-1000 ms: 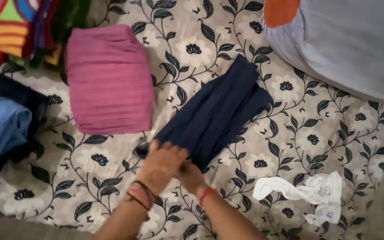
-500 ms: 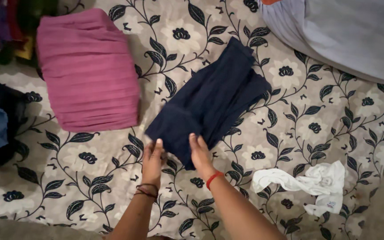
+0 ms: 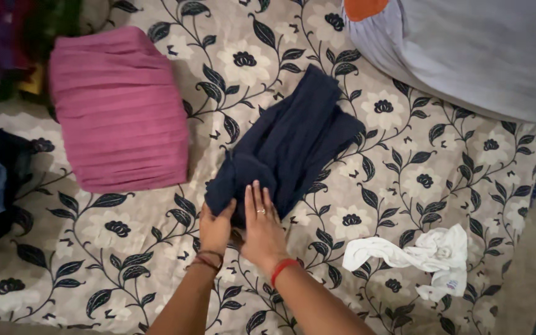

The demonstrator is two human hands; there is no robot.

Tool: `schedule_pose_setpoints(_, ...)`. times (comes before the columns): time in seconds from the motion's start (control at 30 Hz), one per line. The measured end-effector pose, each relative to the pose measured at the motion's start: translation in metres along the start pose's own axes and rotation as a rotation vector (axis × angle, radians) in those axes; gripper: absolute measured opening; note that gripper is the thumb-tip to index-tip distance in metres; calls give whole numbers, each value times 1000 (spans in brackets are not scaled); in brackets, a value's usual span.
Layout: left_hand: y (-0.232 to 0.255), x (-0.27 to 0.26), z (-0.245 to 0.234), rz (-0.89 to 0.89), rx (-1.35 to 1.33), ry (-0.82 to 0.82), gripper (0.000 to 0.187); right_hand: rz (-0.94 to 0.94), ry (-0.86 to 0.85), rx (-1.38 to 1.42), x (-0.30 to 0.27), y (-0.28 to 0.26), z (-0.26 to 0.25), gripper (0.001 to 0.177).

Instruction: The person folds several items of clothing including a patterned blanket, a yellow shirt, and dark trousers on a bed, then hangs the shirt and a blanket over a line, and finally gathers the remaining folded items by hand.

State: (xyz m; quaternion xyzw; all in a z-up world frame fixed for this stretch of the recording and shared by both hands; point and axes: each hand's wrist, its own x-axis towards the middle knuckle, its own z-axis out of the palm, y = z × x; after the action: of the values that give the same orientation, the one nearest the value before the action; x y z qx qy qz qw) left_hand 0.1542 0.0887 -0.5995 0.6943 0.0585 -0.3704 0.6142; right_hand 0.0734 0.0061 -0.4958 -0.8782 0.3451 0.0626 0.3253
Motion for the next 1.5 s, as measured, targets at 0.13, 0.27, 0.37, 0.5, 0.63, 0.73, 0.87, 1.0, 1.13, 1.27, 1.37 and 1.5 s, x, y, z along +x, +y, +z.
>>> schedule_pose_setpoints(0.13, 28, -21, -23, -148, -7, 24, 43, 101, -164, 120, 0, 0, 14, 98)
schedule_pose_setpoints(0.27, 50, -31, -71, -4, -249, -114, 36, 58, -389, 635, 7, 7, 72, 80)
schedule_pose_setpoints(0.37, 52, -36, -98, 178, -115, 19, 24, 263, -553, 1140, 20, 25, 107, 54)
schedule_pose_setpoints(0.5, 27, -26, -103, 290, 160, 309, 29, 456, -599, 1364, 35, 67, 88, 39)
schedule_pose_setpoints(0.63, -12, -19, -87, 198, 197, 161, 62, 530, -501, 1383, 34, 115, 53, 58)
schedule_pose_setpoints(0.73, -41, -10, -67, 20, -58, 73, 75, 528, -435, 1359, 37, 151, 49, 59)
schedule_pose_setpoints(0.87, -58, -9, -56, -191, -48, -11, 82, 257, -18, 796, 48, 168, 65, 51)
schedule_pose_setpoints(1.0, -32, -15, -51, -205, 48, 18, 87, 232, 279, 343, 22, 139, 55, 72)
schedule_pose_setpoints(1.13, 1, -30, -28, -357, -205, -219, 63, 360, 231, 444, 3, 96, 19, 83)
schedule_pose_setpoints(1.27, 44, -58, -16, -62, 59, -120, 51, 789, -71, 994, -24, 53, -14, 86)
schedule_pose_setpoints(1.37, 93, -89, -22, 24, 217, -138, 51, 724, -64, 1010, -48, 35, -28, 88)
schedule_pose_setpoints(1.5, 160, -139, -40, 20, -126, -235, 50, 485, -280, 1408, -66, 11, -66, 78)
